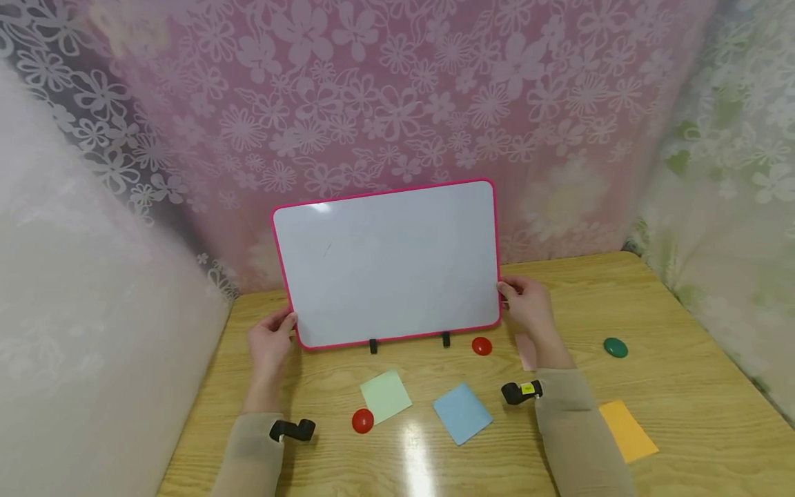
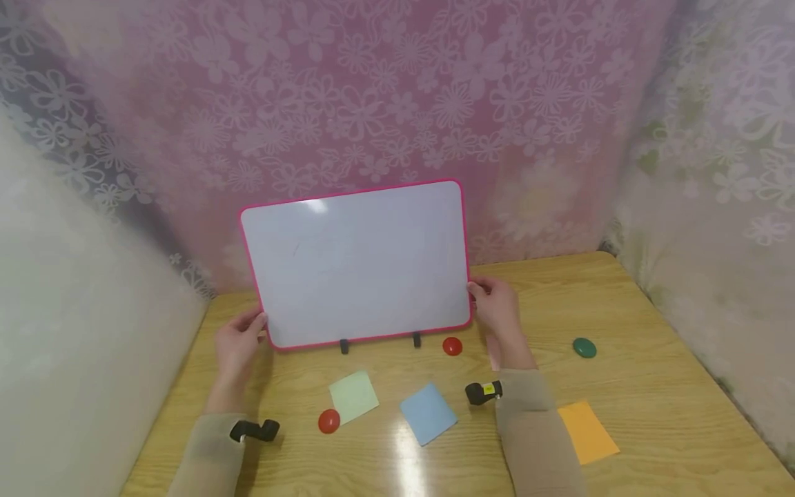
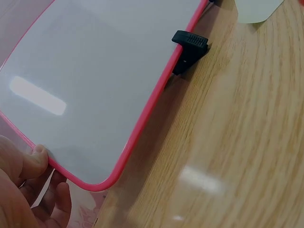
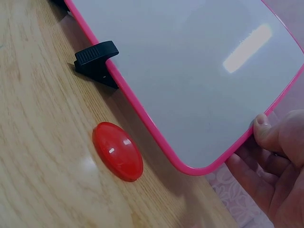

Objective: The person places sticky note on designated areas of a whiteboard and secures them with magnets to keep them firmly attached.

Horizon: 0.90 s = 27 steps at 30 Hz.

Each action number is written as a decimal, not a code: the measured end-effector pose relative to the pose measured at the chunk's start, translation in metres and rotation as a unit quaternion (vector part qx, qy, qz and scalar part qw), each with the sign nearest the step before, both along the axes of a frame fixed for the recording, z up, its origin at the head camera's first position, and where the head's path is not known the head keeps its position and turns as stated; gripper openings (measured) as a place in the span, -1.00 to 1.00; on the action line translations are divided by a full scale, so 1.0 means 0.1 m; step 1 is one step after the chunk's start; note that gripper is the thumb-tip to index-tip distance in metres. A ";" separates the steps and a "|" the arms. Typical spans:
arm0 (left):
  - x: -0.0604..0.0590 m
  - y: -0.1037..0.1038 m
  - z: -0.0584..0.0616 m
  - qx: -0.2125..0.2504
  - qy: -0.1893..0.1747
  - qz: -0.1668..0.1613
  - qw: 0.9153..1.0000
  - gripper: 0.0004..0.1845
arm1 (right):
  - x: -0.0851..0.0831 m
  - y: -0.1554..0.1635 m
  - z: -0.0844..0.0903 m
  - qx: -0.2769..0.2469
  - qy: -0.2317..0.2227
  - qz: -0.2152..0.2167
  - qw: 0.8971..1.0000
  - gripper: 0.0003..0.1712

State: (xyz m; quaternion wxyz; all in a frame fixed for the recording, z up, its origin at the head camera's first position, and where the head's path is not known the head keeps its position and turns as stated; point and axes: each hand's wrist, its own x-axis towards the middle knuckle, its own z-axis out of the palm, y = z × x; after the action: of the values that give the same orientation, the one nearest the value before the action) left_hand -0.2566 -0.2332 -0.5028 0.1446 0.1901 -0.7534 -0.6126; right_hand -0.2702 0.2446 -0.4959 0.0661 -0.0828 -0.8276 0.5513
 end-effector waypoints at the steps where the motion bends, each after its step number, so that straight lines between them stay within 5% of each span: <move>1: -0.01 0.01 0.00 0.003 0.000 0.001 1.000 -0.70 | 0.00 0.01 0.00 0.001 0.001 -0.001 1.000 -0.56; 27: 0.01 0.07 -0.01 -0.013 0.029 -0.013 0.999 -0.70 | 0.00 0.06 -0.04 -0.001 0.008 0.005 1.000 -0.58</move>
State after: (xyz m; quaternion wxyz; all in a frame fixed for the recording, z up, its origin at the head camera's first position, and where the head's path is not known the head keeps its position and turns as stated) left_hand -0.2552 -0.2259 -0.5035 0.1610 0.1608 -0.7590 -0.6101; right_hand -0.2699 0.2506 -0.4995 0.0701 -0.0741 -0.8269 0.5530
